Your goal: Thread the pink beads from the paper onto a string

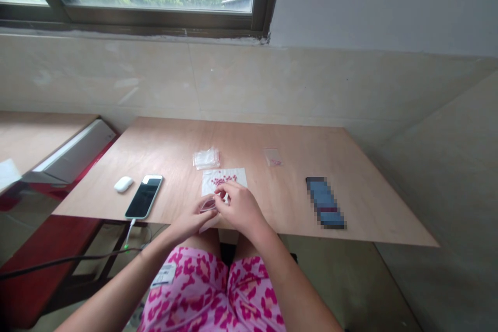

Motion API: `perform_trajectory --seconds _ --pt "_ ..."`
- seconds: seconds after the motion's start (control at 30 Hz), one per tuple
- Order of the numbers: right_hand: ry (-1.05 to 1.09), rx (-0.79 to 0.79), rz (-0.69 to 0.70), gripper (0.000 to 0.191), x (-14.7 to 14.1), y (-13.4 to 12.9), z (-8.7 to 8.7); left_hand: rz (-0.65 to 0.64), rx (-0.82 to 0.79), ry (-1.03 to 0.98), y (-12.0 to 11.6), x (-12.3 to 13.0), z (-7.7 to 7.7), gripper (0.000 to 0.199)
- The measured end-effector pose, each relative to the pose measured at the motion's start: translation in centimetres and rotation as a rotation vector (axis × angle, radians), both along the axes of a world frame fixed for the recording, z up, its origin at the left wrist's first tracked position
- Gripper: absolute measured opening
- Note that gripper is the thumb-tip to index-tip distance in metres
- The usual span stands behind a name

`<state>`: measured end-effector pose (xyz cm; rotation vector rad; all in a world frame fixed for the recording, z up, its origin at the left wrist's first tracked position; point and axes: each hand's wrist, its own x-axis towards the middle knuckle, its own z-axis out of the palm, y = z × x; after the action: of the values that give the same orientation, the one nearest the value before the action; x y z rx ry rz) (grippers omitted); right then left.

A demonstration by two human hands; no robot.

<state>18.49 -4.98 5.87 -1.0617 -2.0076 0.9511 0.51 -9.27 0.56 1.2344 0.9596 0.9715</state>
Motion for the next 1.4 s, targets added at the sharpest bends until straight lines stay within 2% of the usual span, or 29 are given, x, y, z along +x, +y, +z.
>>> perform_trajectory --seconds 0.1,0.23,0.33,0.43,0.57,0.77,0.83,0.93,1.0,1.07,1.13,1.2,1.27,1.4 --pt "-0.024 0.007 0.025 0.011 -0.1 -0.7 0.4 0.000 0.035 0.011 -0.1 0.0 0.0 0.018" --pt "-0.068 -0.006 0.092 0.001 -0.4 -1.9 0.5 0.019 0.071 0.093 -0.3 0.0 -0.1 0.020" --pt "-0.087 0.003 0.127 0.007 -0.8 -2.6 0.5 0.004 0.085 0.102 -0.5 0.1 -0.4 0.023" --pt "-0.029 -0.006 0.138 0.012 -0.9 -2.6 0.6 0.006 0.131 0.142 -0.5 0.2 -0.6 0.015" --pt "0.066 -0.028 0.124 0.013 -0.6 -2.4 0.9 0.031 0.208 0.211 -0.5 0.2 -0.5 0.024" --pt "0.068 -0.021 0.172 0.015 -0.6 -2.6 1.2 0.025 0.178 0.120 -0.7 0.3 0.1 0.032" --pt "0.081 -0.016 0.136 0.014 -0.3 -2.1 0.9 0.034 0.130 0.074 -0.6 0.2 0.4 0.033" --pt "0.145 -0.022 -0.112 0.019 0.8 -0.2 -1.0 0.084 0.020 0.039 -0.5 -0.1 0.9 0.033" --pt "0.124 -0.047 -0.288 0.025 1.9 1.4 -3.4 0.121 -0.047 0.022 -0.4 -0.2 1.0 0.033" --pt "0.016 -0.063 -0.376 0.024 2.8 2.9 -6.1 0.148 -0.090 -0.006 -0.3 -0.2 1.1 0.033" --pt "-0.129 -0.037 -0.380 0.020 3.3 4.0 -8.4 0.166 -0.116 -0.041 -0.2 -0.2 1.1 0.032" --pt "-0.245 0.023 -0.357 0.020 3.3 4.5 -9.8 0.175 -0.129 -0.069 -0.1 -0.2 1.1 0.032" --pt "-0.328 0.071 -0.339 0.021 2.9 4.8 -10.3 0.171 -0.140 -0.093 0.0 -0.2 1.0 0.032" --pt "-0.410 0.087 -0.332 0.014 2.1 4.9 -10.1 0.163 -0.144 -0.142 0.1 -0.3 0.4 0.031"
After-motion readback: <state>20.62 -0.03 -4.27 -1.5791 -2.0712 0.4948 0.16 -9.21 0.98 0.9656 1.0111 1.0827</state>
